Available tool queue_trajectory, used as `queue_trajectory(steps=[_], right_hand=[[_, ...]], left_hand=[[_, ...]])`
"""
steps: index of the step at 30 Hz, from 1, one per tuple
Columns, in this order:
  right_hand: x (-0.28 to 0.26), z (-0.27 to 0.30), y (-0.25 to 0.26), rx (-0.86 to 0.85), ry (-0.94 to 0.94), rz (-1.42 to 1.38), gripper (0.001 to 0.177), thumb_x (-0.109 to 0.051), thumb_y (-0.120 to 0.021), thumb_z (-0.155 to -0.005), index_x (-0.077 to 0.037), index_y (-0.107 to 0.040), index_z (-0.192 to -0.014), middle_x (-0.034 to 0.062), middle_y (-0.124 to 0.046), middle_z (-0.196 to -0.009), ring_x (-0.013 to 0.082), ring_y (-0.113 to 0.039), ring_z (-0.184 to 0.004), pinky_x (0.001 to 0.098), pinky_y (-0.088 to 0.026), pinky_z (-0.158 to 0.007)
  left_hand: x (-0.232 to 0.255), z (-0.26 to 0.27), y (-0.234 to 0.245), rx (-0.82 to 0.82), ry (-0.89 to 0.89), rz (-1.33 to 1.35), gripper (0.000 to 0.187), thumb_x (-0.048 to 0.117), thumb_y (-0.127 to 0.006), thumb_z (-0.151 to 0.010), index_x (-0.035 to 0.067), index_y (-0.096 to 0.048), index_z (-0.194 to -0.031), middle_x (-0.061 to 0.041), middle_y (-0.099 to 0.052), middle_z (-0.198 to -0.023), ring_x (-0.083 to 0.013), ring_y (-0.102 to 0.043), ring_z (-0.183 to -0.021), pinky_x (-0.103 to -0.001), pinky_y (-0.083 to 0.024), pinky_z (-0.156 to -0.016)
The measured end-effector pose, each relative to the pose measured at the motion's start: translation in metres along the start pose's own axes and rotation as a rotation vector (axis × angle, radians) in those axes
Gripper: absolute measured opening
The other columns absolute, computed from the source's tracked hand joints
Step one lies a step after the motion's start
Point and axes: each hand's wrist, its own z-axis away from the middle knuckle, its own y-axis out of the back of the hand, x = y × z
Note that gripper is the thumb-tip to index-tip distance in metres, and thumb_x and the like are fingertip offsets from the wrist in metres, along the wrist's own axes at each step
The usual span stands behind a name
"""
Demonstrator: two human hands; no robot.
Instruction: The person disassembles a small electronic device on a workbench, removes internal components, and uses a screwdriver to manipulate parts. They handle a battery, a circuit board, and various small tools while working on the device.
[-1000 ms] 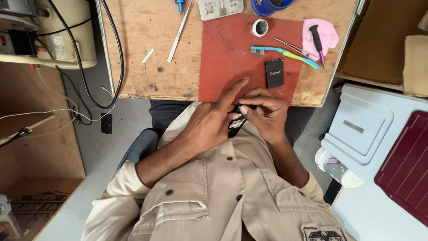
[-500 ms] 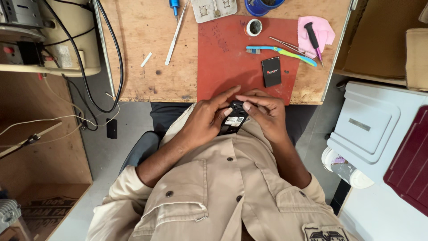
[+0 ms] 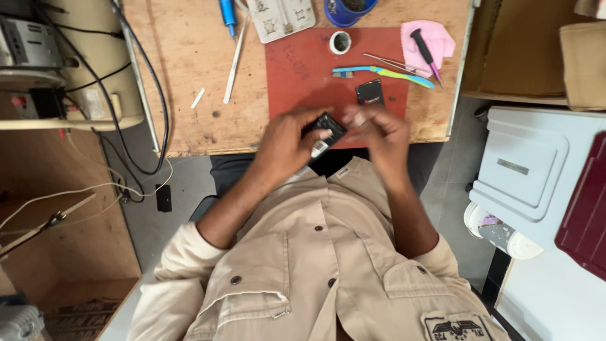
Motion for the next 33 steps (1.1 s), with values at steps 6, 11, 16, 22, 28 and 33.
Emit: queue_trajectory(steps=[6, 11, 16, 22, 28, 33], right_hand=[[-0.002, -0.070, 0.070, 0.388, 0.478, 1.092, 0.016, -0.003, -0.081, -0.096, -0.002, -0.075, -0.111, 0.0116, -0.064, -0.098, 0.0290, -0.066, -0.083, 0.0420, -0.052, -0.074], [0.001, -0.099, 0.096, 0.267, 0.487, 1.275, 0.017, -0.008, -0.083, -0.092, -0.004, -0.071, -0.103, 0.0095, -0.063, -0.103, 0.0331, -0.066, -0.093, 0.0440, -0.051, -0.075], [-0.002, -0.087, 0.097, 0.324, 0.532, 0.849, 0.014, 0.007, -0.068, -0.112, 0.000, -0.065, -0.124, 0.0130, -0.066, -0.105, 0.0244, -0.061, -0.083, 0.0352, -0.050, -0.072], [-0.003, -0.023, 0.023, 0.138, 0.377, 0.209, 0.086, 0.015, -0.068, -0.106, -0.009, -0.007, -0.162, 0.0166, -0.076, -0.106, 0.0135, -0.069, -0.083, 0.0229, -0.055, -0.075], [0.016, -0.020, -0.011, -0.027, 0.430, 0.164, 0.062, 0.017, -0.060, -0.110, -0.004, -0.033, -0.160, 0.0187, -0.067, -0.113, 0.0202, -0.071, -0.106, 0.0315, -0.060, -0.097], [0.013, -0.022, -0.007, -0.009, 0.462, 0.230, 0.058, 0.017, -0.060, -0.109, -0.002, -0.037, -0.158, 0.0189, -0.068, -0.114, 0.0186, -0.070, -0.104, 0.0302, -0.060, -0.095]], left_hand=[[-0.010, -0.049, 0.012, -0.253, 0.045, -0.328, 0.030, 0.016, -0.078, -0.085, 0.012, -0.077, -0.115, -0.012, -0.074, -0.106, -0.0333, -0.069, -0.099, -0.046, -0.051, -0.085], [-0.012, -0.044, 0.012, -0.137, -0.109, -0.457, 0.033, 0.018, -0.080, -0.079, 0.015, -0.079, -0.112, -0.006, -0.062, -0.104, -0.0277, -0.057, -0.109, -0.047, -0.045, -0.092], [-0.019, -0.005, 0.001, 0.051, -0.217, -0.538, 0.042, 0.017, -0.077, -0.093, 0.007, -0.068, -0.132, -0.009, -0.059, -0.127, -0.0295, -0.052, -0.127, -0.048, -0.040, -0.110], [-0.024, 0.032, -0.027, -0.044, -0.196, -0.671, 0.069, 0.035, -0.069, -0.092, 0.011, -0.048, -0.154, -0.012, -0.038, -0.162, -0.0318, -0.034, -0.151, -0.059, -0.024, -0.121], [-0.034, 0.038, -0.040, -0.048, -0.184, -0.770, 0.072, 0.037, -0.065, -0.096, 0.010, -0.041, -0.159, -0.008, -0.036, -0.165, -0.0312, -0.033, -0.152, -0.058, -0.021, -0.123], [-0.029, 0.038, -0.045, -0.053, -0.173, -0.769, 0.072, 0.035, -0.064, -0.098, 0.002, -0.042, -0.158, -0.013, -0.037, -0.165, -0.0334, -0.034, -0.151, -0.058, -0.023, -0.125]])
